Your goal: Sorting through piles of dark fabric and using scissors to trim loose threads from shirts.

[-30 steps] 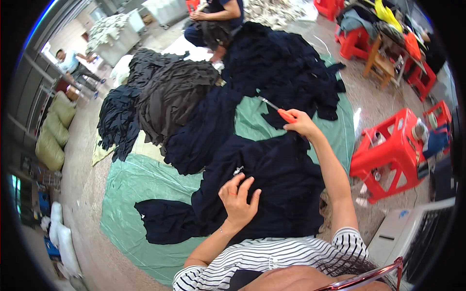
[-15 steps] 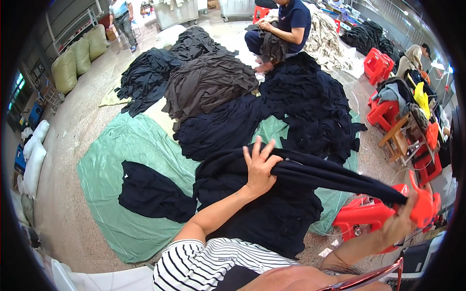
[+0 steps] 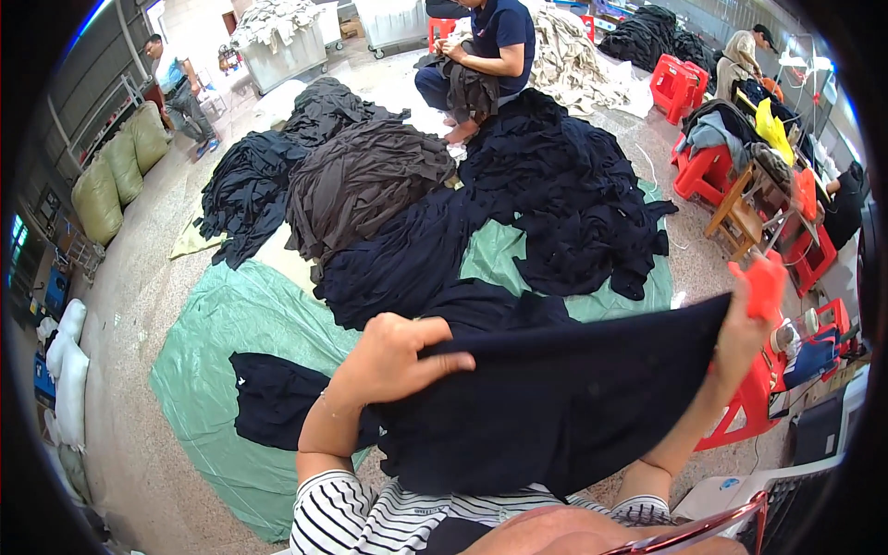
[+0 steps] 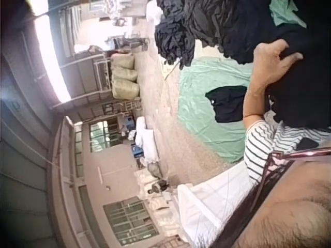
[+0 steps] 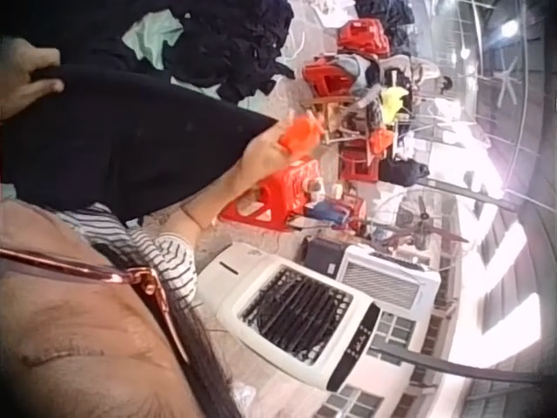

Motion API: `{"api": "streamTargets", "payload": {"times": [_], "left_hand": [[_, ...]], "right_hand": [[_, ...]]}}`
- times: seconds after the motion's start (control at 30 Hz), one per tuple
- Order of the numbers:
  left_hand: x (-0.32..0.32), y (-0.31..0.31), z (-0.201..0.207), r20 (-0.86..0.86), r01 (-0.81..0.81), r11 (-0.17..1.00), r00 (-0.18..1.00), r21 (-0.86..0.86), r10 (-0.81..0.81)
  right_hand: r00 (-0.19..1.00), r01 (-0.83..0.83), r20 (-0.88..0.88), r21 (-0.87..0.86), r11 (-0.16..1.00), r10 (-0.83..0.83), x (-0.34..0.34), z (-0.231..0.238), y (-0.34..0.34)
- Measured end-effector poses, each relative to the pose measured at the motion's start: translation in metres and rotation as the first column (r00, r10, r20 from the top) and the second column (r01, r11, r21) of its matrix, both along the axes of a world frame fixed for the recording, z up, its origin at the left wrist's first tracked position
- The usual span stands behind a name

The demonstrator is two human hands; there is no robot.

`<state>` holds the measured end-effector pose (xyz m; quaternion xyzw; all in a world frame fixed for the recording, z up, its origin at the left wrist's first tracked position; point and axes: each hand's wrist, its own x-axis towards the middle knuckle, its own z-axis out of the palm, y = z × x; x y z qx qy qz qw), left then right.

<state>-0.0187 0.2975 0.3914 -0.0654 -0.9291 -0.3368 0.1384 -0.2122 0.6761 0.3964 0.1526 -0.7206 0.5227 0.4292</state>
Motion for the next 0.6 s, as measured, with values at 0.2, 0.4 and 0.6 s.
{"api": "streamTargets", "payload": {"times": [0.2,0.4,0.6], "left_hand": [[-0.030,-0.033,-0.086,0.114,-0.183,0.885,0.961,-0.428,0.254],[-0.092,0.016,-0.093,-0.212,-0.093,0.972,0.976,-0.215,0.046],[-0.135,0.071,-0.210,-0.134,0.199,0.971,0.974,0.130,-0.181]], "right_hand": [[0.927,-0.091,0.361,0.474,0.876,-0.100,-0.030,-0.101,-0.067],[0.912,-0.196,0.411,0.420,0.886,0.006,0.030,-0.163,-0.133],[0.832,-0.043,0.496,0.502,0.864,-0.247,0.035,-0.216,-0.134]]}}
